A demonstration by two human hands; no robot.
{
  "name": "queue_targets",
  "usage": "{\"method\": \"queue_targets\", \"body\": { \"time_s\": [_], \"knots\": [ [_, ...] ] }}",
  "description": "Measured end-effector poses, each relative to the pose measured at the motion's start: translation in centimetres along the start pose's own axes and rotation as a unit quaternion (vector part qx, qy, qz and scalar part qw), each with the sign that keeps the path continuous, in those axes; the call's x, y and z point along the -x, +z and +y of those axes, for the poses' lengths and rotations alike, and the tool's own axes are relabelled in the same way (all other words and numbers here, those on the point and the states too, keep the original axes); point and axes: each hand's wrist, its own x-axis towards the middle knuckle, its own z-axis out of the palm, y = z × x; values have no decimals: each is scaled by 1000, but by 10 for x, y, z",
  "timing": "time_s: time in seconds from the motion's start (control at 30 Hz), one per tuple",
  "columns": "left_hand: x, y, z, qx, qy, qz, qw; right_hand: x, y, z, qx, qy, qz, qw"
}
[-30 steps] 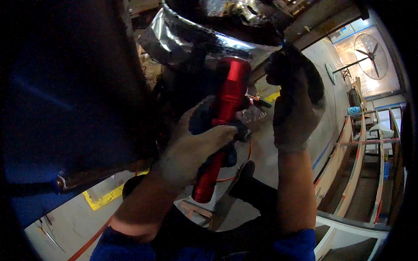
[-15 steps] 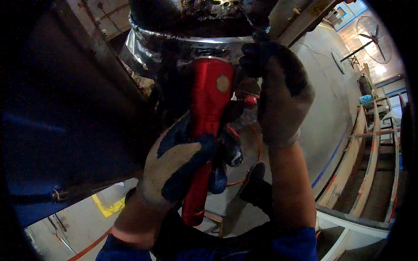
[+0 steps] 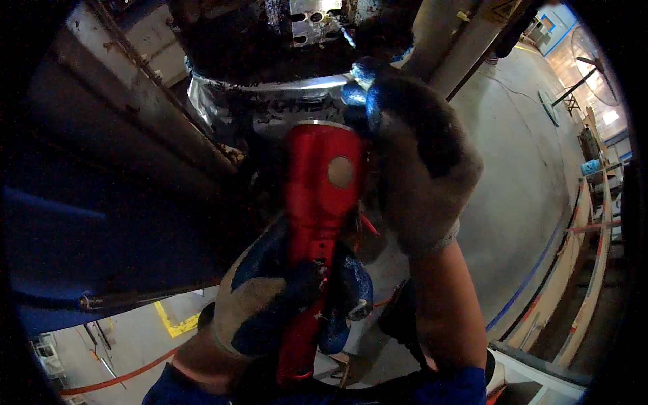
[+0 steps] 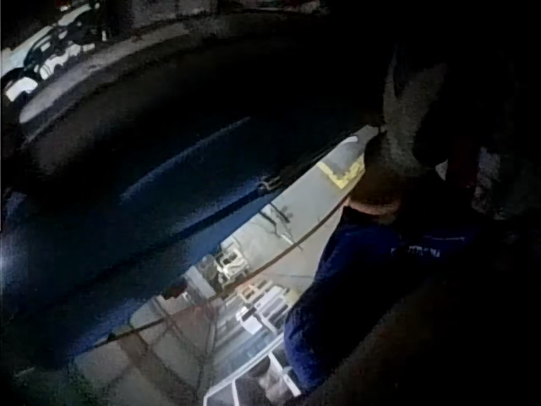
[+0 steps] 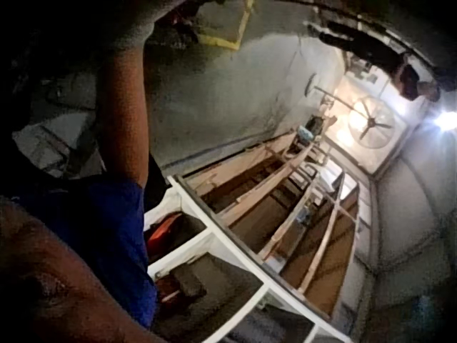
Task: The person uses a flashlight to illuminate the interior of an industrial drum heater machine while using a small tool to work on its internal components, eventually detaching and handling a specific metal part.
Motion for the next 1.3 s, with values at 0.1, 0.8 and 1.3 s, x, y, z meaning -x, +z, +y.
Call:
{"method": "queue_targets", "body": {
  "time_s": [0.1,0.8,1.3],
  "knots": [
    [-4,2,-3,16,25,33,999,-6,-1,5,-3,-16,-9,1000],
    [-5,-5,3,-18,46,58,997,-19,7,-11,-16,88,-18,996],
    [1,-5,-5,-202,73,194,957,-23,-11,-3,-51,99,-23,993]
  ]
}}
